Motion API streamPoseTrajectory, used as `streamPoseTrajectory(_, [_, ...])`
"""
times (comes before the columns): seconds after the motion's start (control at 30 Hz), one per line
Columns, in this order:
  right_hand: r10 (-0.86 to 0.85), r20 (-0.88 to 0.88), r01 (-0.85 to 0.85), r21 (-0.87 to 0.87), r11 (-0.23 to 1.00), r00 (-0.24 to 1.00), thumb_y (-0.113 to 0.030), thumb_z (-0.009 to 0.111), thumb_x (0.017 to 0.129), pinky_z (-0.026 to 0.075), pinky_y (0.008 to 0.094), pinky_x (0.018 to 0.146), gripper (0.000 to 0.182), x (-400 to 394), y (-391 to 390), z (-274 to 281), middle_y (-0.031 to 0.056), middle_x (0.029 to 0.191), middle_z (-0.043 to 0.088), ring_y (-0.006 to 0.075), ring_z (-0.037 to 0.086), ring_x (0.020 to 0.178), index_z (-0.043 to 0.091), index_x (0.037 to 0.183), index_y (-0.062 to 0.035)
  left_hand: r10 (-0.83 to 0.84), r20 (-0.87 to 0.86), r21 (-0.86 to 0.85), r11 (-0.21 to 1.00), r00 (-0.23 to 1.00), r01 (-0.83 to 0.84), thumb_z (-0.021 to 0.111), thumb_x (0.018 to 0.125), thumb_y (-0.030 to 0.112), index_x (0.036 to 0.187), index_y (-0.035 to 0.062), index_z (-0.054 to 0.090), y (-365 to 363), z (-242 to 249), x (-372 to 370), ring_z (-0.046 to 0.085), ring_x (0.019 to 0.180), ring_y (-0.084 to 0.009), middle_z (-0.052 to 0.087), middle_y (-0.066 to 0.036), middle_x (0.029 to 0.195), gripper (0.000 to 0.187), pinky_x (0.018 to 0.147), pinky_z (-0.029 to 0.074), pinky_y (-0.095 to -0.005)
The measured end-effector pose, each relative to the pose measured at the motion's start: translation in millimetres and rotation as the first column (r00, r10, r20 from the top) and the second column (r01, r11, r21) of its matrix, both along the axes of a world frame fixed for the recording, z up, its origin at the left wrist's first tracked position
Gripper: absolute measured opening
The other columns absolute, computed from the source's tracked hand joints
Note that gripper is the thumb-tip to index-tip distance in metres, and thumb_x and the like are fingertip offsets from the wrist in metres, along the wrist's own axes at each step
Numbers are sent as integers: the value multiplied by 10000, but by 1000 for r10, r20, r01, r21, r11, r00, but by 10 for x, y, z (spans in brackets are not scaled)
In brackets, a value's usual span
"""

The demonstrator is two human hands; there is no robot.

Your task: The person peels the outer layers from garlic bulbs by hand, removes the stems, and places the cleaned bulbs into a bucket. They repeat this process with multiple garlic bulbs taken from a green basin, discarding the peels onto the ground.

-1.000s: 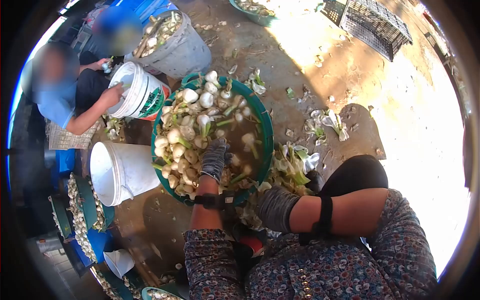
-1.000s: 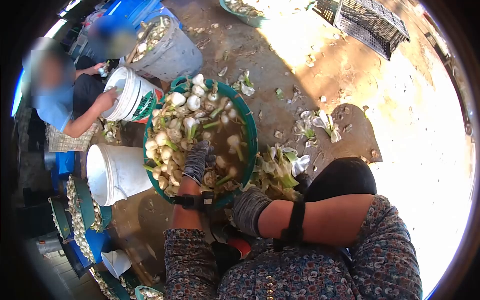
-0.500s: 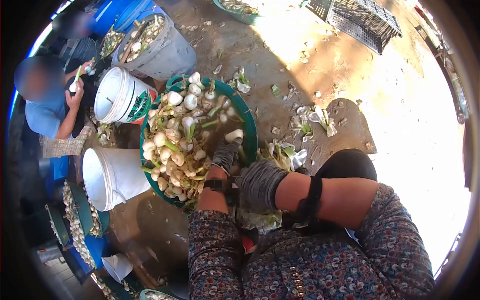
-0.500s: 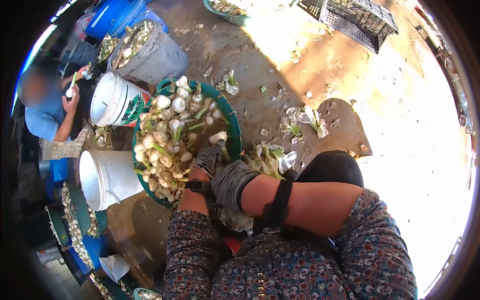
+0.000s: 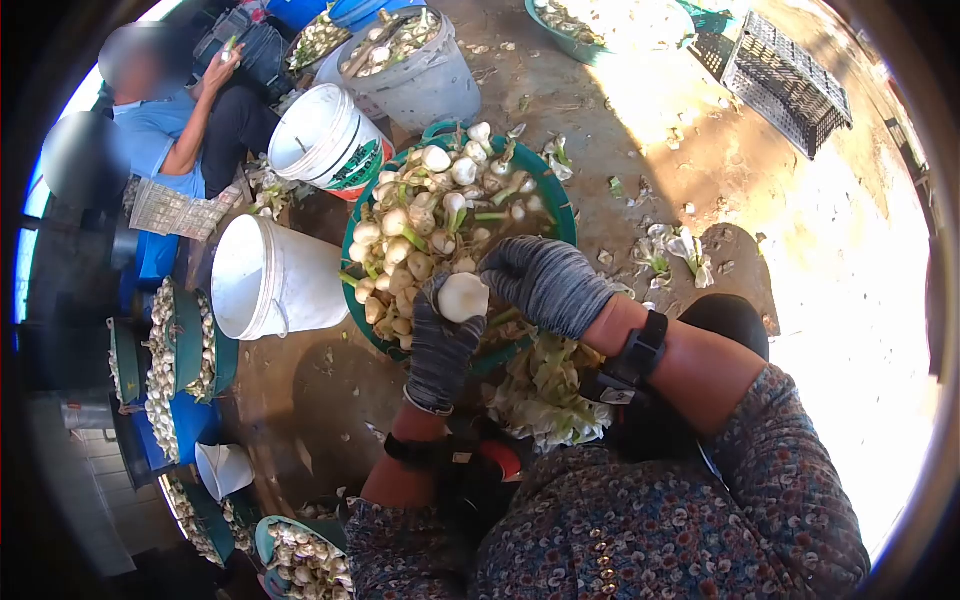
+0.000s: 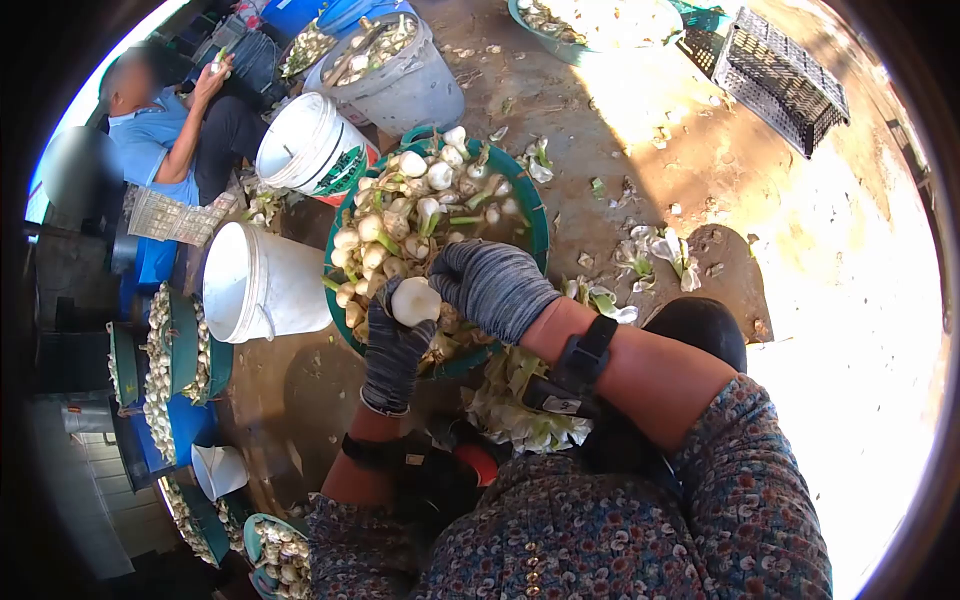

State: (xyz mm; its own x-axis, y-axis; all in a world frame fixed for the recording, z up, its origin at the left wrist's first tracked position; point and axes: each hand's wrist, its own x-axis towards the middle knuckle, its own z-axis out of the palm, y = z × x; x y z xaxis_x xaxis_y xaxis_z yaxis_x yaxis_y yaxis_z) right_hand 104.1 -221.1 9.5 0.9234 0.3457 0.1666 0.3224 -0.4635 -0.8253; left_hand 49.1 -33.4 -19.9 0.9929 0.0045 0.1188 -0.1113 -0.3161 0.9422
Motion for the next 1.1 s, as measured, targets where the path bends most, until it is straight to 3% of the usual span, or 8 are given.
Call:
streamPoseTrajectory(0.13, [64,-7,-65,-88,994,998,-309,589,864,509,460,676,237,-161,163,75,179,779,651,366,642,737,650,876,-80,45,113,231,970,993,-71,701,768,3,1269,36,398,46,119,-254,557,1071,-213,516,-119,1197,587,937,474,-350])
streamPoseTrajectory(0.43, [77,1,-77,-103,992,997,-208,648,813,511,423,653,147,-257,154,153,154,759,633,346,632,728,621,855,-69,123,-178,-212,964,976,-160,687,808,21,1225,27,456,-79,347,-398,578,1051,-200,560,-119,1166,477,906,488,-330])
streamPoseTrajectory(0.5, [72,93,-57,-154,986,993,-203,647,807,507,424,646,145,-262,131,123,157,755,628,351,627,725,611,838,-65,79,46,2,997,996,-79,668,814,20,1283,24,425,-56,176,-347,550,1077,-195,538,-111,1201,529,941,464,-334])
streamPoseTrajectory(0.83, [-74,-35,75,43,996,997,-186,608,822,498,433,632,134,-111,60,0,172,760,628,371,618,721,599,809,-53,-10,61,91,996,998,4,654,832,58,1309,35,410,8,279,-295,570,1074,-229,530,-124,1193,536,910,496,-352])
streamPoseTrajectory(0.87, [-144,-20,142,-58,988,989,-191,600,827,497,437,639,145,-11,0,-50,178,765,632,378,619,725,599,810,-47,-51,-62,-356,934,997,26,653,828,64,1305,34,404,7,298,-324,582,1054,-249,529,-132,1195,539,891,515,-390])
streamPoseTrajectory(0.9, [-208,5,206,-157,966,978,-196,591,832,497,440,647,156,85,-68,-91,183,771,637,385,621,730,600,811,-42,-138,-151,-729,685,979,-16,652,823,70,1302,33,398,11,329,-356,594,1035,-269,527,-139,1197,543,871,534,-427])
streamPoseTrajectory(1.07, [-159,225,211,-228,950,961,-296,602,865,515,442,716,222,100,-223,72,149,848,660,352,640,792,658,895,-83,-291,-153,-854,520,944,22,656,814,113,1316,13,411,150,375,-409,599,1029,-332,542,-175,1174,568,861,537,-501])
streamPoseTrajectory(1.1, [-152,225,205,-232,951,962,-296,602,865,515,442,716,222,44,-183,120,149,848,660,352,640,792,658,895,-83,-210,-207,-584,810,956,51,654,811,118,1325,16,407,144,402,-421,600,1031,-334,546,-178,1176,580,872,529,-501])
